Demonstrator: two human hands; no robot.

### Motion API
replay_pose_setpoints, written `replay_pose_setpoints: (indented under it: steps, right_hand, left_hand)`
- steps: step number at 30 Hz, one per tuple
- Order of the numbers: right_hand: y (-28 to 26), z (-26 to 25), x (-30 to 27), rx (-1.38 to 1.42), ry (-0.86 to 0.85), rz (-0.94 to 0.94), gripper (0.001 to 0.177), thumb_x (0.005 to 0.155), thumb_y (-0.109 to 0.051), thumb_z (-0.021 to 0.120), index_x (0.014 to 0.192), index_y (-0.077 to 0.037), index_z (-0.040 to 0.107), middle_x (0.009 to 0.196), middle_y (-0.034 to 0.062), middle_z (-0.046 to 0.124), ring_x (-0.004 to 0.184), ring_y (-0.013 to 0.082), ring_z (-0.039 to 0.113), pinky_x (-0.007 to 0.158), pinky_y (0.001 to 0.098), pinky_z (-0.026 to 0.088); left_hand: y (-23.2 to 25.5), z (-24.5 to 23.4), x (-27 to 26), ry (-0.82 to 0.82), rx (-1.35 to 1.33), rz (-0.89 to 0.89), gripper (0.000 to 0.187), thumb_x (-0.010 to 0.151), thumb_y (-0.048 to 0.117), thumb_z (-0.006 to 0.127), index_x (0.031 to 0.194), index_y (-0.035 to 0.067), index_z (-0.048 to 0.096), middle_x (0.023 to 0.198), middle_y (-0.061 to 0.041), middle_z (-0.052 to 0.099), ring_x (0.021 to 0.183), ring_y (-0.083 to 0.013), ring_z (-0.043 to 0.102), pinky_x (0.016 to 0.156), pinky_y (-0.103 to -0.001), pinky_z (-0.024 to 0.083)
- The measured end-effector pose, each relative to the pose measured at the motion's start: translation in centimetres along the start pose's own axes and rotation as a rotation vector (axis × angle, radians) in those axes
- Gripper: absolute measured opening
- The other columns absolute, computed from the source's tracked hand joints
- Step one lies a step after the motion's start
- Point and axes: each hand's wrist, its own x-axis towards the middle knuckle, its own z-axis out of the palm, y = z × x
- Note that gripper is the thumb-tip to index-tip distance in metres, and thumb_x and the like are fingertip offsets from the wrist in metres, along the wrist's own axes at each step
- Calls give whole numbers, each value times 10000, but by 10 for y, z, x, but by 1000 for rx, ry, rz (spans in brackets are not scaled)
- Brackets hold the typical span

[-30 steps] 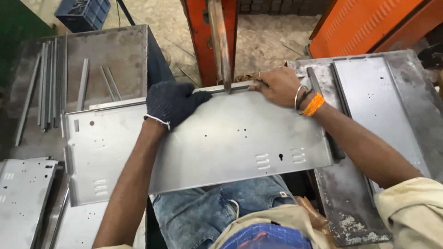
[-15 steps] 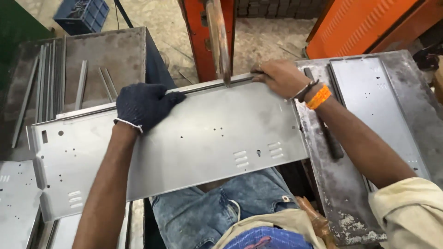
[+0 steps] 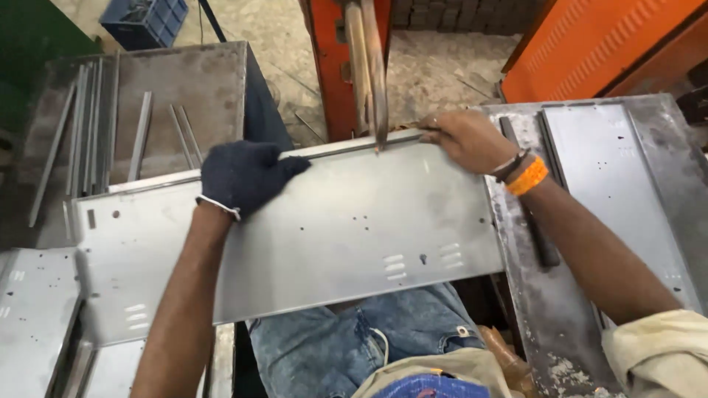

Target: Positioning metal rods onto metal panels and using a spot welding machine to join them.

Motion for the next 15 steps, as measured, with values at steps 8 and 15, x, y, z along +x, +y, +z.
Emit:
replay_pose_setpoints:
  steps: [8,15]
  right_hand:
    - [-27,5,13,-31,-36,1,315,996,-290,633,1145,-24,711,885,202,694,843,409,658,720,517,502]
    - [-20,17,12,-98,-57,113,190,959,-188,633,1002,-42,747,777,196,685,725,404,657,709,512,504]
  left_hand:
    - [-52,-8,-33,91,52,32,562,890,688,641,857,146,788,701,-182,696,652,-412,688,642,-513,552]
    - [-49,-16,-38,-37,131,-79,606,912,700,602,735,144,766,672,-186,681,670,-412,683,680,-534,547]
